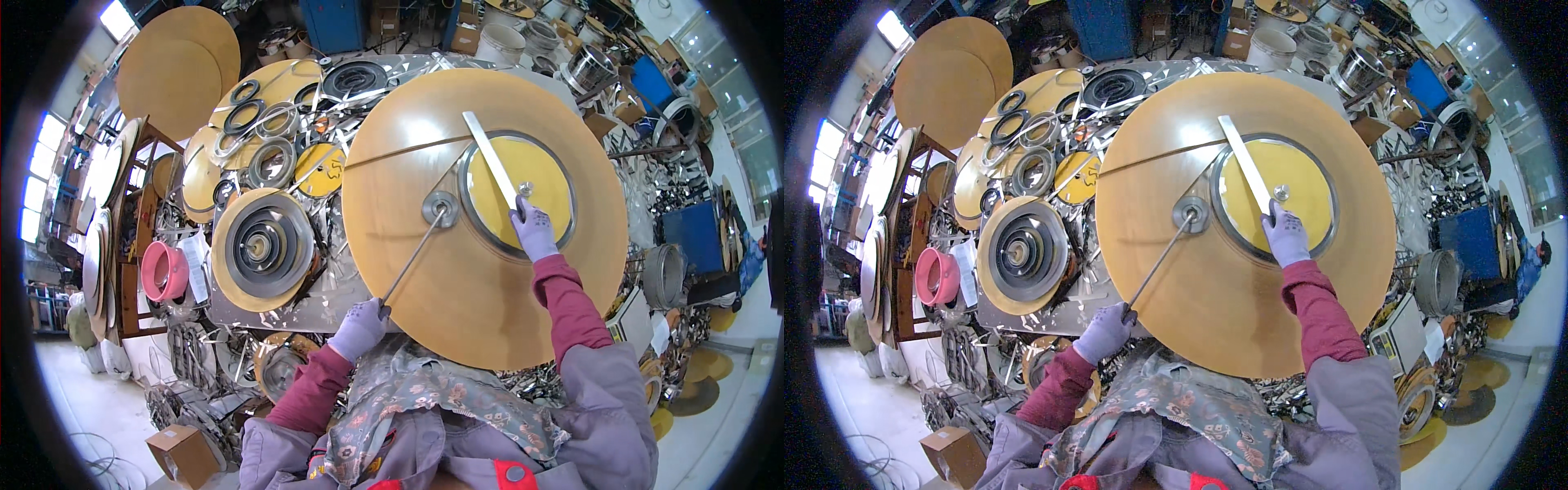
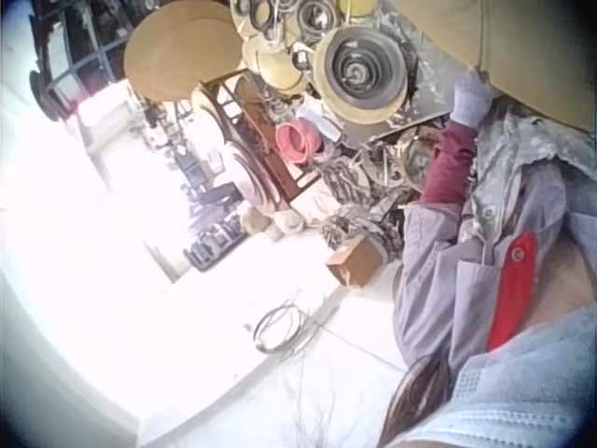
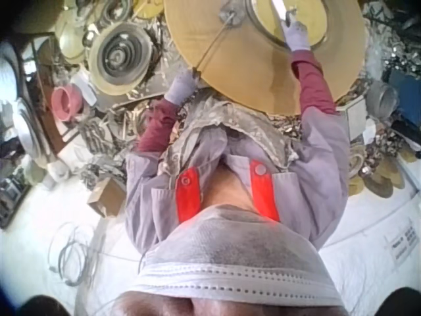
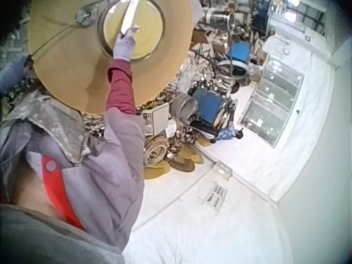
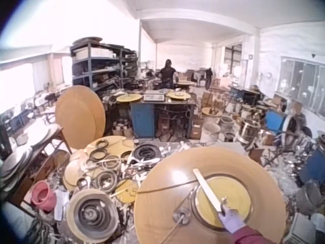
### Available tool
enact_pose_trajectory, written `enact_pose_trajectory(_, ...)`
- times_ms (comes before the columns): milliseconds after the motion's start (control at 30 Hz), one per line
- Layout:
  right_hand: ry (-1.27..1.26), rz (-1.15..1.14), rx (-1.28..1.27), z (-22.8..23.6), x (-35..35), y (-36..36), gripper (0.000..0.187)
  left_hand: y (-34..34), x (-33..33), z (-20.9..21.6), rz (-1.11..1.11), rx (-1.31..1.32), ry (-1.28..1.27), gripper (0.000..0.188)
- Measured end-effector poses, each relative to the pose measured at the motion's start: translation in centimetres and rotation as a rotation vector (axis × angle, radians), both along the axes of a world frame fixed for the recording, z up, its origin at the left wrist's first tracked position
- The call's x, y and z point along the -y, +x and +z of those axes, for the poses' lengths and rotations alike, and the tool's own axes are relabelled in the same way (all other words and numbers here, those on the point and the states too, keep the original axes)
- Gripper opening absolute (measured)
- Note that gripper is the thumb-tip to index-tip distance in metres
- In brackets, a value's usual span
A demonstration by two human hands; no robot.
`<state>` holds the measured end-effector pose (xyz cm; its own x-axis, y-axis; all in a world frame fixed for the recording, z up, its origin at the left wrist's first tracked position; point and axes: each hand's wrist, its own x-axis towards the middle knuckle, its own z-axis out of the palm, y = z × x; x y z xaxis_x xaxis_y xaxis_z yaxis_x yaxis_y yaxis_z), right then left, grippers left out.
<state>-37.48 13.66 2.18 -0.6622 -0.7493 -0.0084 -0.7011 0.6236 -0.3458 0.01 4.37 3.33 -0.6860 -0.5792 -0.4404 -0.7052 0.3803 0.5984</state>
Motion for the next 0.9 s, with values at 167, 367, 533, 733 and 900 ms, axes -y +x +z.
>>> enact_pose_trajectory(167, -0.058, 0.025, 0.002, -1.8, -0.3, -1.3, 0.039, -0.2, -0.6, -0.3, -0.025, -0.044, 0.02, 0.023)
enact_pose_trajectory(367, -0.009, 0.045, 0.005, 0.8, -0.4, -0.1, 0.039, -0.4, -0.5, -1.3, -0.009, -0.085, -0.016, 0.023)
enact_pose_trajectory(533, 0.007, 0.015, 0.029, 0.6, -0.6, -0.5, 0.038, -0.5, 0.8, -1.5, -0.005, -0.02, -0.035, 0.025)
enact_pose_trajectory(733, -0.014, 0.039, -0.001, 0.5, -1.0, -0.3, 0.04, -0.1, 1.4, -2.4, -0.011, -0.026, -0.034, 0.025)
enact_pose_trajectory(900, 0.011, 0.008, 0.105, 1.0, -1.1, -1.1, 0.039, 0.6, 2.2, -0.7, -0.046, -0.022, -0.022, 0.024)
